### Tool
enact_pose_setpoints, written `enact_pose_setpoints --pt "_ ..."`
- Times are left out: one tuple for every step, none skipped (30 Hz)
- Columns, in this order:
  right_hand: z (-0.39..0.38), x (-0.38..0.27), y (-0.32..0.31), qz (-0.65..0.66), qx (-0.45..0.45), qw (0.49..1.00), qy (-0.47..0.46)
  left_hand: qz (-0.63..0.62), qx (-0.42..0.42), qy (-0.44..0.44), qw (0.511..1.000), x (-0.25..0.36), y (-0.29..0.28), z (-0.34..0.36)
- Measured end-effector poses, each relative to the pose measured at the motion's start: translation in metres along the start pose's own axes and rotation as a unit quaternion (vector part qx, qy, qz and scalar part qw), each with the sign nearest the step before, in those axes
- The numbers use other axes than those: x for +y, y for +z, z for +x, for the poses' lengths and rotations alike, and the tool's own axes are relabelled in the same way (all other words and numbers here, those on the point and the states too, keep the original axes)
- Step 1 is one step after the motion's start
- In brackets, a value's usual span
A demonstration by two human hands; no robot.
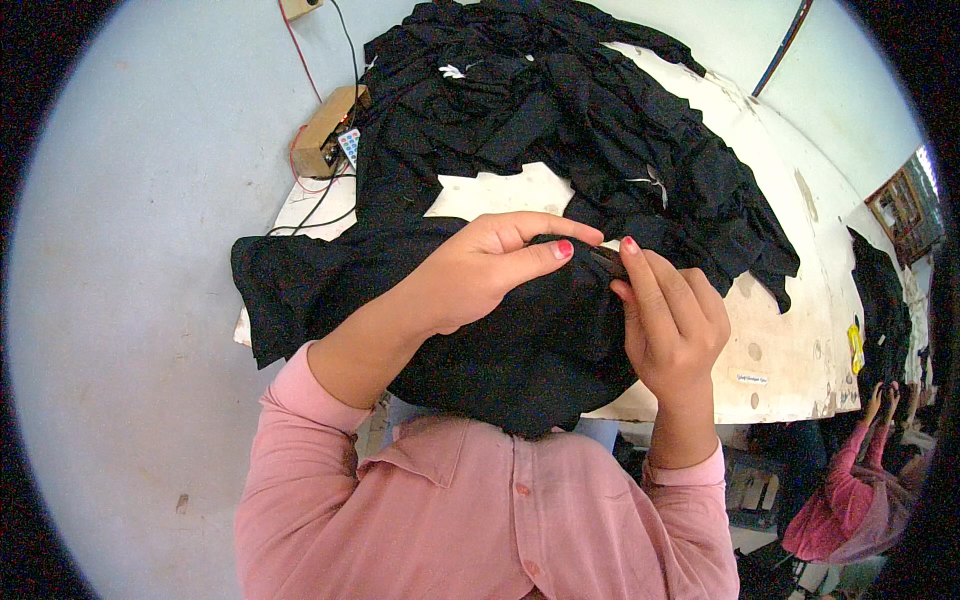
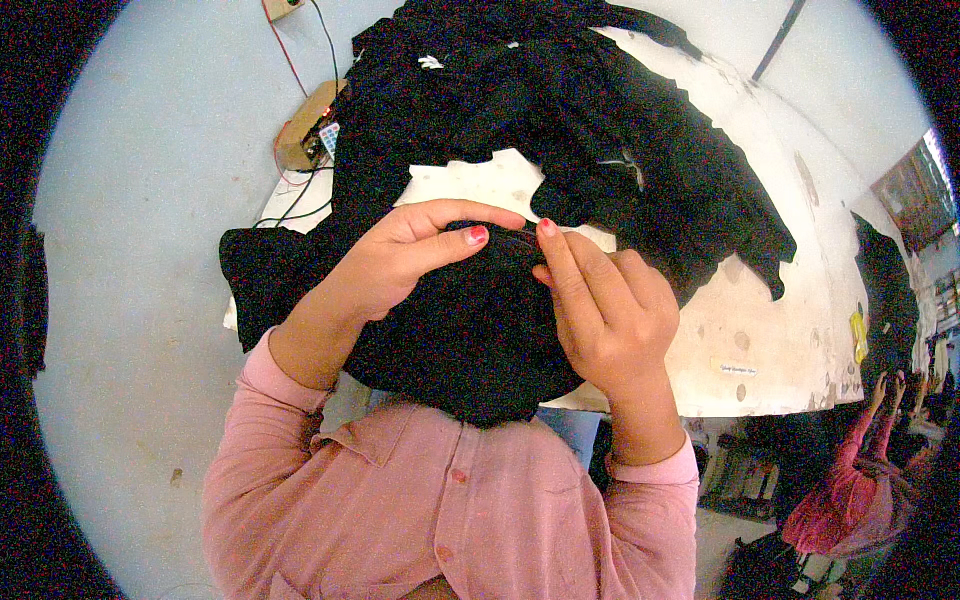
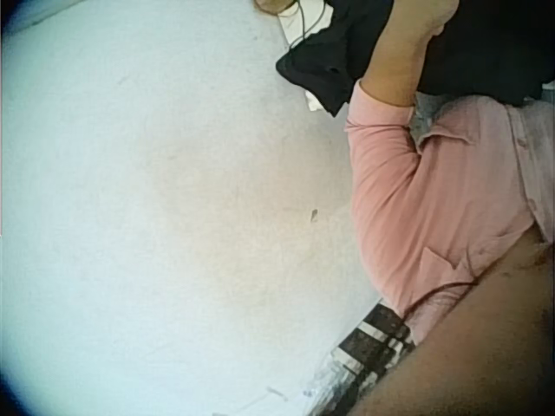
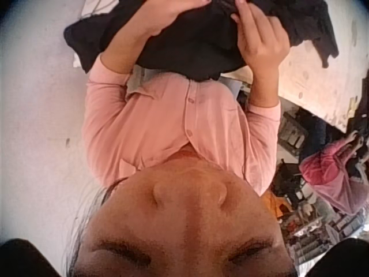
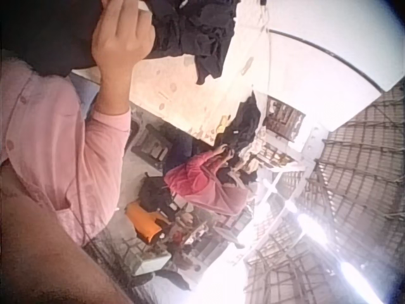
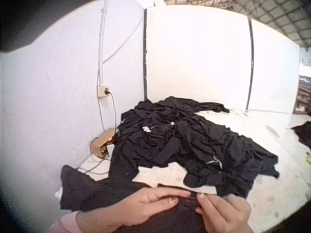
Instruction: The person uses a small pair of scissors to cut a black fabric garment with white floral patterns on a table. They repeatedly lift, fold, and trim sections of the fabric, handling it one piece at a time.
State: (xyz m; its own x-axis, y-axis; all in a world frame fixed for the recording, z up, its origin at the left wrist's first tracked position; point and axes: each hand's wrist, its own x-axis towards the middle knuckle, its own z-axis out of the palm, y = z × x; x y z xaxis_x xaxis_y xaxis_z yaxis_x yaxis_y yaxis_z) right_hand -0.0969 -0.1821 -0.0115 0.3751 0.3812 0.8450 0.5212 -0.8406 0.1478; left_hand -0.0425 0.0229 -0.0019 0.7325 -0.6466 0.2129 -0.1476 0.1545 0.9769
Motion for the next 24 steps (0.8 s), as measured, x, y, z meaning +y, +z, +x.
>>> enact_pose_setpoints --pt "0.000 0.000 0.000 -0.001 0.001 1.000 -0.002 -0.003 -0.001 -0.002 1.000 0.000 0.000 0.000" --pt "0.000 0.000 0.001 -0.002 0.003 1.000 -0.004 -0.006 -0.002 -0.004 1.000 0.000 0.000 0.000" --pt "0.000 0.001 0.001 -0.002 0.004 1.000 -0.006 -0.009 -0.003 -0.006 1.000 0.000 0.000 0.000" --pt "0.001 0.000 0.000 0.009 -0.006 1.000 0.002 -0.014 -0.004 -0.005 1.000 0.000 -0.001 0.000" --pt "0.002 -0.002 -0.002 0.021 -0.017 1.000 0.010 -0.019 -0.004 -0.004 1.000 0.000 -0.001 0.000" --pt "0.003 -0.003 -0.004 0.033 -0.028 0.999 0.018 -0.024 -0.005 -0.004 1.000 -0.001 -0.001 0.000" --pt "0.004 -0.004 -0.004 0.034 -0.030 0.999 0.021 -0.015 -0.002 0.001 1.000 0.000 -0.001 0.000" --pt "0.004 -0.004 -0.004 0.036 -0.032 0.999 0.023 -0.005 0.000 0.006 1.000 0.000 -0.001 -0.001" --pt "0.004 -0.004 -0.004 0.038 -0.034 0.998 0.025 0.004 0.003 0.011 1.000 0.001 0.000 -0.001" --pt "0.004 -0.004 -0.004 0.040 -0.034 0.998 0.027 0.013 0.006 0.015 1.000 0.001 0.000 -0.002" --pt "0.004 -0.004 -0.004 0.043 -0.034 0.998 0.029 0.021 0.009 0.019 1.000 0.002 0.001 -0.003" --pt "0.003 -0.005 -0.004 0.045 -0.033 0.998 0.031 0.029 0.013 0.023 0.999 0.002 0.001 -0.003" --pt "0.003 -0.005 -0.004 0.041 -0.034 0.998 0.030 0.025 0.011 0.023 0.999 0.002 0.001 -0.003" --pt "0.004 -0.006 -0.005 0.037 -0.034 0.998 0.029 0.020 0.009 0.022 1.000 0.002 0.001 -0.003" --pt "0.004 -0.006 -0.005 0.032 -0.035 0.998 0.028 0.016 0.006 0.021 1.000 0.002 0.001 -0.003" --pt "0.003 -0.006 -0.004 0.019 -0.024 0.999 0.017 0.011 0.005 0.018 1.000 0.001 0.000 -0.003" --pt "0.002 -0.005 -0.002 0.005 -0.014 1.000 0.005 0.006 0.005 0.015 1.000 0.001 0.000 -0.003" --pt "0.000 -0.004 -0.001 -0.009 -0.003 1.000 -0.006 0.001 0.004 0.012 1.000 0.000 0.000 -0.003" --pt "-0.001 -0.002 0.000 0.001 -0.001 1.000 -0.008 0.000 0.003 0.010 1.000 0.000 0.000 -0.004" --pt "-0.002 0.000 0.000 0.012 0.001 1.000 -0.011 -0.001 0.002 0.008 1.000 0.001 0.000 -0.004" --pt "-0.003 0.001 0.001 0.023 0.003 1.000 -0.013 -0.002 0.002 0.007 1.000 0.001 0.001 -0.004" --pt "-0.004 -0.001 0.003 0.118 0.003 0.990 0.074 -0.011 0.002 0.004 1.000 0.001 0.001 -0.004" --pt "-0.005 -0.006 0.007 0.211 0.003 0.964 0.160 -0.020 0.002 0.002 1.000 0.001 0.002 -0.003" --pt "-0.007 -0.006 0.007 0.287 -0.018 0.931 0.227 -0.028 0.002 -0.001 1.000 0.001 0.002 -0.003"
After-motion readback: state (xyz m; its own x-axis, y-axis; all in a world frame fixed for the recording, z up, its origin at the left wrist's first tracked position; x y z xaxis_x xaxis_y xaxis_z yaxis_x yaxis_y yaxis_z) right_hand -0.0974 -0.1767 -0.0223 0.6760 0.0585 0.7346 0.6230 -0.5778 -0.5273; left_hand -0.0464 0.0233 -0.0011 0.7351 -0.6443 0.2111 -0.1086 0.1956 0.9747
